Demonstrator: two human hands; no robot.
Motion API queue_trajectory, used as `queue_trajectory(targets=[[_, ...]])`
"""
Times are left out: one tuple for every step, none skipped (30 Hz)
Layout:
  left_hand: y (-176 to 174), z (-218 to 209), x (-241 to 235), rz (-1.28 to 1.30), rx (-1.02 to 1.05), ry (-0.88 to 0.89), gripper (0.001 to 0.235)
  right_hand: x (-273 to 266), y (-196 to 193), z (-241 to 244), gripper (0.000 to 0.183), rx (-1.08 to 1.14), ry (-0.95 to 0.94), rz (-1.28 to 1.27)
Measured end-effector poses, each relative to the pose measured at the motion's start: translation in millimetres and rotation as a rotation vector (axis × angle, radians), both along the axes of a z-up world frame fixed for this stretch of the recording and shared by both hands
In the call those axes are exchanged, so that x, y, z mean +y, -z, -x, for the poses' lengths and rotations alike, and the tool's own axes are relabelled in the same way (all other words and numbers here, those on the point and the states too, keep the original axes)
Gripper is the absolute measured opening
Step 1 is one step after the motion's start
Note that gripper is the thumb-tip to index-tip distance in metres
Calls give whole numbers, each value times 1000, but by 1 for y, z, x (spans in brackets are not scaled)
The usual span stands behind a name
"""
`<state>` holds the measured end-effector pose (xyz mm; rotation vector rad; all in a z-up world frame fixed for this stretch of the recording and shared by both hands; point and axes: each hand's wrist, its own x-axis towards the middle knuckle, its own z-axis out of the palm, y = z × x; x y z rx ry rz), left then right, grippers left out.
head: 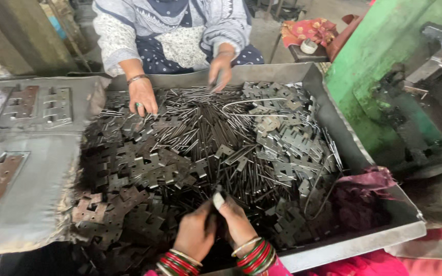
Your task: The person sorts metal components from a bin, picking up items one at a time and placing them into different piles on a padded surface.
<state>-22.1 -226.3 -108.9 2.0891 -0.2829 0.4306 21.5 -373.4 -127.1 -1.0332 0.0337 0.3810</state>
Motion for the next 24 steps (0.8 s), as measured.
queue_trajectory(targets=[[-2, -4, 7, 18, 179, -65, 42, 0, -3, 1, 51, -257, 3, 187], [-4, -8, 17, 31, 358, -136, 35, -8, -7, 2, 51, -256, -1, 187], [-6, -13, 27, 31, 359, -139, 35, -30, -11, 1, 49, -353, -78, 516], [-10, -20, 38, 229, 311, -90, 35, -52, -14, -3, 47, -450, -162, 845], [-14, -27, 48, 426, 259, -41, 36, -72, -13, -14, 45, -437, -170, 1245], [-19, -32, 59, 428, 257, -56, 36, -95, -8, -23, 44, -418, -176, 1644], [-26, -37, 70, 731, 373, 9, 34, -118, 0, -28, 40, -447, -173, 1785], [-36, -42, 82, 1033, 471, 70, 31, -134, 11, -38, 38, -491, -167, 1919], [-47, -46, 90, 1034, 455, 48, 31, -154, 18, -49, 42, -499, -286, 1974], [-56, -46, 96, 1209, 471, 108, 27, -162, 28, -59, 49, -510, -412, 2026], [-65, -42, 99, 1384, 480, 172, 23, -168, 35, -60, 51, -391, -512, 2020], [-73, -39, 101, 1381, 453, 151, 23, -174, 36, -63, 54, -275, -600, 2012], [-81, -37, 101, 1327, 477, 258, 25, -168, 38, -72, 54, -312, -609, 2005], [-84, -31, 100, 1276, 517, 364, 28, -171, 38, -71, 53, -304, -638, 2053], [-86, -29, 101, 1280, 504, 342, 28, -172, 37, -71, 53, -296, -667, 2101], [-89, -32, 103, 1040, 421, 382, 27, -174, 33, -72, 53, -310, -672, 2100], [-92, -33, 106, 799, 340, 415, 26, -175, 28, -73, 51, -358, -630, 2040], [-94, -30, 113, 801, 339, 409, 26, -175, 23, -71, 50, -396, -589, 1979], [-97, -28, 127, 380, 161, 148, 30, -175, 15, -70, 50, -402, -595, 1978], [-101, -28, 142, -42, -12, -110, 35, -178, 3, -67, 40, -487, -576, 1964], [-103, -30, 158, -289, -37, -320, 34, -181, -10, -64, 30, -570, -556, 1949], [-103, -31, 176, -535, -61, -524, 33, -183, -24, -59, 30, -569, -559, 1951], [-103, -32, 203, -692, -28, -626, 36, -185, -38, -53, 30, -619, -408, 1809], [-101, -32, 231, -728, -75, -759, 37, -183, -49, -48, 31, -663, -258, 1659]])
